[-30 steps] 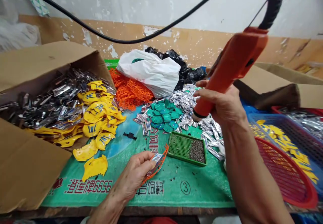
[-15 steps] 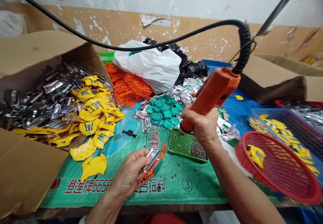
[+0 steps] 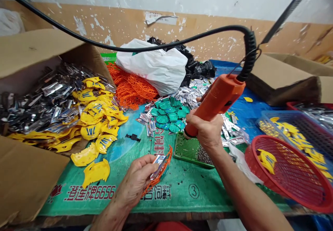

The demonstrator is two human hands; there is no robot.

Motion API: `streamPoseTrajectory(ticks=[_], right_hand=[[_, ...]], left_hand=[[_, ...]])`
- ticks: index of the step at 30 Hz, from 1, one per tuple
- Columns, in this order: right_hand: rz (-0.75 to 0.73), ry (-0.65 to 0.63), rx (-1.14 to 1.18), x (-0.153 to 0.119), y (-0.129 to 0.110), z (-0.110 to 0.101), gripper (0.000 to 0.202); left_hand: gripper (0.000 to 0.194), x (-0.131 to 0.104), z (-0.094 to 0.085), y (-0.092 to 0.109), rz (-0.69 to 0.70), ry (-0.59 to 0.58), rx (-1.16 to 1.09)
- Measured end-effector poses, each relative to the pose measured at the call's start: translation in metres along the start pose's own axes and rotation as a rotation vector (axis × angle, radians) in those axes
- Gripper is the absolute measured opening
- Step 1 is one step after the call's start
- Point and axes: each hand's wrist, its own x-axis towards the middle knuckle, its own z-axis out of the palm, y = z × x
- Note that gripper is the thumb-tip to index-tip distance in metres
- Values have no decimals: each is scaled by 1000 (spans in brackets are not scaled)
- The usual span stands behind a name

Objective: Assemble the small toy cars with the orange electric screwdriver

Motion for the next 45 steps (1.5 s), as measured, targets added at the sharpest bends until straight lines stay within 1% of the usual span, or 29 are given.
streamPoseTrajectory(ticks=[11, 16, 20, 24, 27, 30, 32, 36, 39, 43, 45], right_hand=[[7, 28, -17, 0, -3, 1, 15], [-19, 8, -51, -4, -4, 2, 16], [-2, 24, -59, -5, -4, 2, 15], [6, 51, -8, 0, -6, -1, 16], [-29, 73, 92, 1, -15, -6, 24], [-48, 26, 239, -4, -33, -9, 30], [-35, -18, 315, -12, -46, -9, 36], [2, -88, 390, -33, -67, -5, 38], [39, -158, 397, -46, -74, 0, 40], [66, -207, 334, -56, -75, 5, 54], [79, -228, 329, -59, -75, 7, 58]], left_hand=[[18, 0, -2, -3, -2, 11, 25], [18, -1, -1, -2, 35, 9, 106], [19, -2, 0, -3, 73, -3, 202], [20, -1, -1, -7, 111, -26, 297], [21, 0, 0, -8, 112, -39, 342], [20, -1, 3, -5, 104, -17, 380], [19, -2, 6, -3, 111, 10, 399], [18, -3, 9, -1, 143, 38, 401], [16, -2, 9, -5, 157, 31, 359], [21, 0, 10, -9, 151, 20, 335], [21, 1, 10, -9, 151, 17, 331]])
